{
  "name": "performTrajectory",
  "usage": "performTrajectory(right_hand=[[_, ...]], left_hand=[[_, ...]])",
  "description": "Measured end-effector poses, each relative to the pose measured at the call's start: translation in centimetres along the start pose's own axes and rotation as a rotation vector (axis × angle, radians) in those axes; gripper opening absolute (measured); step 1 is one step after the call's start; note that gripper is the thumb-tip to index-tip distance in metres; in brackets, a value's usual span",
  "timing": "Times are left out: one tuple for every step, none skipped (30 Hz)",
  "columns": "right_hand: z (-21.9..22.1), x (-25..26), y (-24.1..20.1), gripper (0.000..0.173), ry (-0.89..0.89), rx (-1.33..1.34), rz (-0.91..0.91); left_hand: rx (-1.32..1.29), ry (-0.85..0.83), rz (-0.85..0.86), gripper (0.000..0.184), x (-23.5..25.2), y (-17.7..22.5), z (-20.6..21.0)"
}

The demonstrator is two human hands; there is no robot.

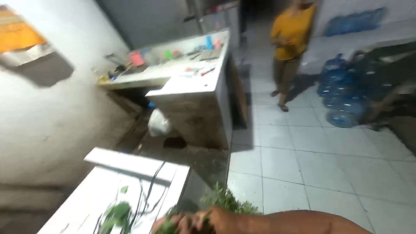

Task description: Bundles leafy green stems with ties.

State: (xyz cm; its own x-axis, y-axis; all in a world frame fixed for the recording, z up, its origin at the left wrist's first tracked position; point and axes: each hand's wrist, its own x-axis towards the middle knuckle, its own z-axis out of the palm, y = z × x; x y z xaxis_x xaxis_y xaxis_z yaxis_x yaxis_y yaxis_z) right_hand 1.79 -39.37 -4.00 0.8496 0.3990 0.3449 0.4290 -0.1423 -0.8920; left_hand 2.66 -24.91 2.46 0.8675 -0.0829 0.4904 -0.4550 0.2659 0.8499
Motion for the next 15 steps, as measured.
performTrajectory(right_hand=[[0.1, -0.3, 0.0, 0.042, -0.002, 0.003, -0.018], [-0.1, -0.5, 0.0, 0.038, 0.019, 0.005, -0.04], [-0.6, -0.5, 0.1, 0.037, 0.049, 0.006, -0.057], [-1.4, -0.6, 0.1, 0.036, 0.104, 0.007, -0.062], [-2.1, -0.6, 0.1, 0.034, 0.183, 0.005, -0.055], [-2.9, -0.8, 0.3, 0.034, 0.277, 0.014, -0.016], [-3.6, -1.0, 0.4, 0.037, 0.374, 0.022, 0.052], [-4.2, -1.1, 0.5, 0.04, 0.453, 0.031, 0.11], [-4.7, -0.9, 0.4, 0.041, 0.512, 0.018, 0.134], [-5.2, -0.9, 0.6, 0.042, 0.533, -0.025, 0.132], [-5.6, -0.9, 0.7, 0.043, 0.535, -0.064, 0.12], [-5.8, -1.0, 0.8, 0.044, 0.533, -0.068, 0.098], [-5.9, -1.0, 0.7, 0.045, 0.525, -0.046, 0.086], [-5.8, -0.9, 0.7, 0.043, 0.534, -0.021, 0.085], [-5.7, -0.8, 0.5, 0.04, 0.56, 0.007, 0.101]], left_hand=[[0.001, 0.002, -0.032, 0.034, -0.4, 0.8, 0.1], [0.031, 0.001, -0.053, 0.062, -0.7, 1.4, 0.1], [0.137, -0.012, -0.053, 0.09, -1.0, 1.6, -0.3], [0.287, -0.016, -0.053, 0.107, -1.6, 1.7, -1.1], [0.4, -0.023, -0.063, 0.109, -2.6, 1.7, -2.1], [0.46, -0.046, -0.087, 0.098, -3.8, 1.5, -3.4], [0.497, -0.09, -0.135, 0.082, -5.1, 1.5, -4.7], [0.522, -0.149, -0.205, 0.067, -6.4, 1.5, -5.9], [0.541, -0.211, -0.284, 0.054, -7.7, 1.5, -7.0], [0.564, -0.266, -0.359, 0.044, -8.8, 1.6, -7.9], [0.608, -0.309, -0.405, 0.036, -9.9, 1.6, -8.6], [0.661, -0.336, -0.421, 0.03, -10.7, 1.7, -9.2], [0.709, -0.343, -0.42, 0.025, -11.5, 1.8, -9.6], [0.74, -0.337, -0.409, 0.022, -12.0, 2.1, -9.9], [0.75, -0.32, -0.391, 0.021, -12.5, 2.3, -10.0]])
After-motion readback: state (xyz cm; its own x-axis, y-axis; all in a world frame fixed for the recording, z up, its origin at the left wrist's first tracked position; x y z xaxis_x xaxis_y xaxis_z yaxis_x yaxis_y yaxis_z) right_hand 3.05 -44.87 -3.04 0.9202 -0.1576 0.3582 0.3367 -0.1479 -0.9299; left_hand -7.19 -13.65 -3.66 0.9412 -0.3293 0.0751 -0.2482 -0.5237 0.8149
